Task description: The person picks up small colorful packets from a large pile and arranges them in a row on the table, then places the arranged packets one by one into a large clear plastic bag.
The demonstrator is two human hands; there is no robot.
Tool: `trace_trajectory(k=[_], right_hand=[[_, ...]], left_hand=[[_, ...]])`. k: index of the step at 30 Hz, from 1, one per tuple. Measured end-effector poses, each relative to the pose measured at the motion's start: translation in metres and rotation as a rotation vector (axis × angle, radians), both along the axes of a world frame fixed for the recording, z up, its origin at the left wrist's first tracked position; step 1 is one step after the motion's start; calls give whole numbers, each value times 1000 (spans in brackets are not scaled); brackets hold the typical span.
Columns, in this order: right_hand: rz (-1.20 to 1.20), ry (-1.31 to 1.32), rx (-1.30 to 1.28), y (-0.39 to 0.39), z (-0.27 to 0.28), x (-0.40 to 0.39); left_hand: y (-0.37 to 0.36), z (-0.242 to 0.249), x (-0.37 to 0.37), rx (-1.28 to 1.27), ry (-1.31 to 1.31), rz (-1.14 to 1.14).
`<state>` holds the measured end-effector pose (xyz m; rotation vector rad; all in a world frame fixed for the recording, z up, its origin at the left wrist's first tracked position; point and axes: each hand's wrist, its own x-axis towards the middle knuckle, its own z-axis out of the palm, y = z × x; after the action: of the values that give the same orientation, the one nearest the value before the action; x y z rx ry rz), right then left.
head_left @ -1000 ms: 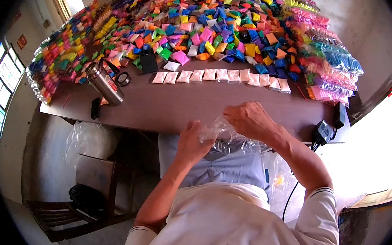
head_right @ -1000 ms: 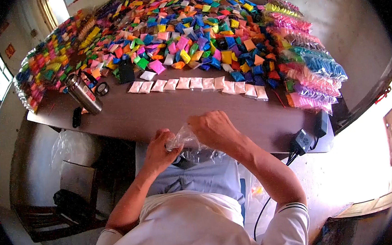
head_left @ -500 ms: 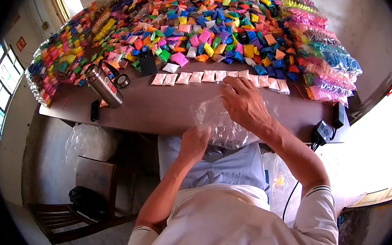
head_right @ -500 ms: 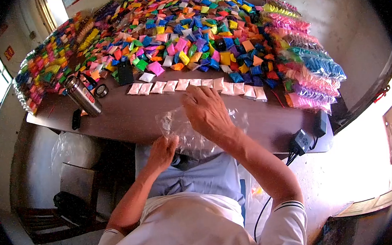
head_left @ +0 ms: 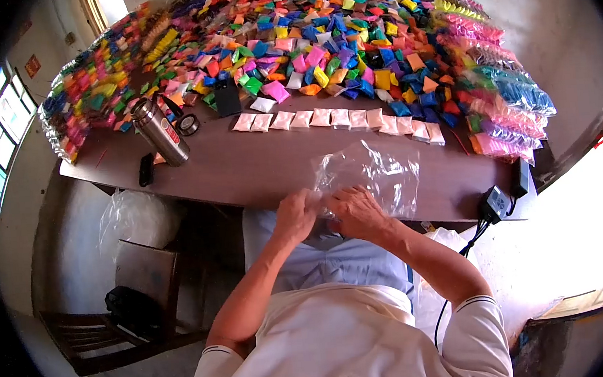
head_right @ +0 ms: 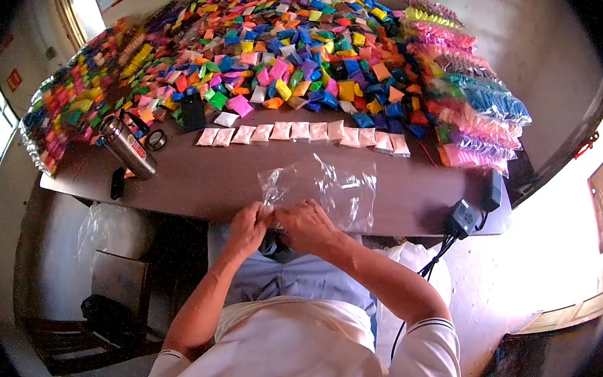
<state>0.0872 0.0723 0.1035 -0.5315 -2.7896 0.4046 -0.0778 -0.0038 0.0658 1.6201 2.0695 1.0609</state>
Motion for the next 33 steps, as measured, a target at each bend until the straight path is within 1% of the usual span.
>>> trace_trajectory(k=[2, 3, 5, 7, 9, 12, 14, 15, 17, 18, 20, 21, 23, 24, 26, 27, 29, 31, 33], right_hand=[[4, -87, 54, 0, -1, -2], [4, -84, 53, 2, -7, -2], [-16, -4, 69, 5, -26, 0], [-25, 26, 73, -4, -18, 0], [-32, 56, 77, -8, -9, 1], [-22, -10, 31, -7, -6, 1], [-29, 75, -27, -6, -10, 1], [-31, 77, -28, -5, -11, 1], [-55, 1, -134, -2, -12, -1], [-55, 1, -135, 0, -18, -1], [-175, 90, -194, 5, -32, -2], [-173, 92, -195, 2, -28, -4], [-249, 244, -85, -6, -19, -7], [-252, 247, -87, -5, -22, -10], [-40, 330, -81, 2, -33, -15], [-44, 333, -81, 5, -35, -17], [104, 342, -120, 10, -39, -20], [97, 331, -131, 8, -33, -20], [89, 317, -146, 4, -29, -18]], left_hand=[[1, -4, -4, 21, 36, -6], [1, -5, -5, 44, 70, -12], [0, 1, -9, 50, 94, -18], [1, 5, -12, 58, 119, -29], [2, 7, -16, 68, 3, 2], [4, 6, -17, 74, -1, 6], [3, 2, -14, 102, 18, 5], [3, 0, -12, 132, 34, 7], [3, -3, -12, 146, 15, 1], [3, -5, -13, 160, -5, -2], [5, -10, -14, 149, -36, 27], [5, -10, -15, 139, -67, 55], [5, -12, -10, 135, -51, 61], [4, -12, -8, 131, -37, 65], [6, -21, -9, 168, -1, 56], [6, -21, -9, 209, 34, 49], [6, -19, -9, 197, 3, 40], [4, -10, -8, 184, -28, 31], [2, -4, -3, 211, -54, 76]])
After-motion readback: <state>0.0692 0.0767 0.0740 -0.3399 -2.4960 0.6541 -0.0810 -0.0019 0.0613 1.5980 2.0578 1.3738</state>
